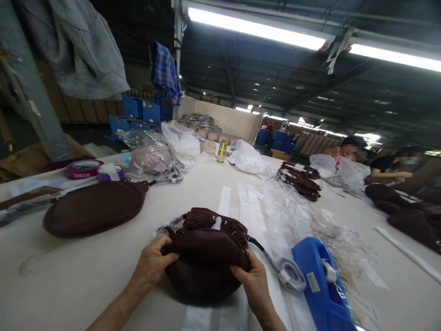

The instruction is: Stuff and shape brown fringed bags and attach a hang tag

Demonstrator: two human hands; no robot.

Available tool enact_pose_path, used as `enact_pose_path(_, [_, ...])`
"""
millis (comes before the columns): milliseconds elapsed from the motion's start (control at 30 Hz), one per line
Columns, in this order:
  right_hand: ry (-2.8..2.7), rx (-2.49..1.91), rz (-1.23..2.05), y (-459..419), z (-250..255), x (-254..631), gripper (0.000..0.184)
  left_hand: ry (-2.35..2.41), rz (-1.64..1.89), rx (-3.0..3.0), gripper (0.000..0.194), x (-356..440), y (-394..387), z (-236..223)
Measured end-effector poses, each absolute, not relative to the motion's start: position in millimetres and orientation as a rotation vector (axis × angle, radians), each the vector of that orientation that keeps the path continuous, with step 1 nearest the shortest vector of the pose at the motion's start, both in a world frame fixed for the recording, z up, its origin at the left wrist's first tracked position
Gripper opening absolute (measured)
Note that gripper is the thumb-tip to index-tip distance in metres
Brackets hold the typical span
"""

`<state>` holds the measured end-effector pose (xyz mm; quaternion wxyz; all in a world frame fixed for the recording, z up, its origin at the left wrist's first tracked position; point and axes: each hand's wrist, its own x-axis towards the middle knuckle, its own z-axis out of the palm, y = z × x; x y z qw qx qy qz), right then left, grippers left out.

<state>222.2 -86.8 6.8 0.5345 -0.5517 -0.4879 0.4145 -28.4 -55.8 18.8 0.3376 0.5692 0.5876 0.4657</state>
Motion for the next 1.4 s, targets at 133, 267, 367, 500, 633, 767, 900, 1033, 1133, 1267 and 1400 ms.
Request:
enact_pose_path(133, [-1.192, -1.312, 0.994, -88.8, 3.4, 220.0, 0.017, 1.534, 1.184, 1.478, 0.023, -30.1, -56.0, 14.1])
enact_pose_path(267, [-1.211, -1.368, 0.987, -91.7, -2.6, 217.3, 0.024, 1.57, 1.172, 1.499, 0.027, -31.7, -58.1, 9.0])
enact_pose_path(367, [-1.31, -1.485, 0.831, -93.7, -6.8, 217.3, 0.025, 1.589, 1.175, 1.531, 0.027, -33.5, -61.3, 5.5])
enact_pose_path(500, [-1.41, -1.576, 0.694, -94.2, -15.5, 218.6, 0.028, 1.593, 1.181, 1.582, 0.025, -35.5, -65.2, -1.7])
enact_pose_path(633, [-1.467, -1.619, 0.611, -92.9, -26.4, 220.6, 0.033, 1.577, 1.165, 1.704, 0.021, -38.6, -65.5, -11.1])
enact_pose_path(767, [-1.544, -1.497, 0.621, -92.9, -26.6, 222.9, 0.026, 1.585, 1.169, 1.744, 0.018, -44.8, -63.4, -15.7])
enact_pose_path(900, [-1.562, -1.423, 0.611, -95.4, -19.1, 223.8, 0.021, 1.497, 1.268, 1.94, 0.014, -50.9, -65.2, -18.5])
enact_pose_path(1033, [-1.581, -1.349, 0.561, -100.5, -15.5, 225.9, 0.013, 1.525, 1.422, 2.123, 0.014, -49.5, -70.4, -22.3])
enact_pose_path(1133, [-1.564, -1.344, 0.59, -101.1, -13.5, 230.2, 0.011, 1.525, 1.476, 2.206, 0.018, -43.4, -70.8, -17.3])
enact_pose_path(1267, [-1.505, -1.39, 0.686, -97.1, -7.9, 238.8, 0.009, 1.501, 1.372, 2.218, 0.012, -38.4, -67.5, -1.7])
enact_pose_path(1400, [-1.427, -1.371, 0.8, -94.8, -10.6, 239.8, 0.018, 1.501, 1.297, 2.257, 0.008, -39.8, -66.4, 0.1])
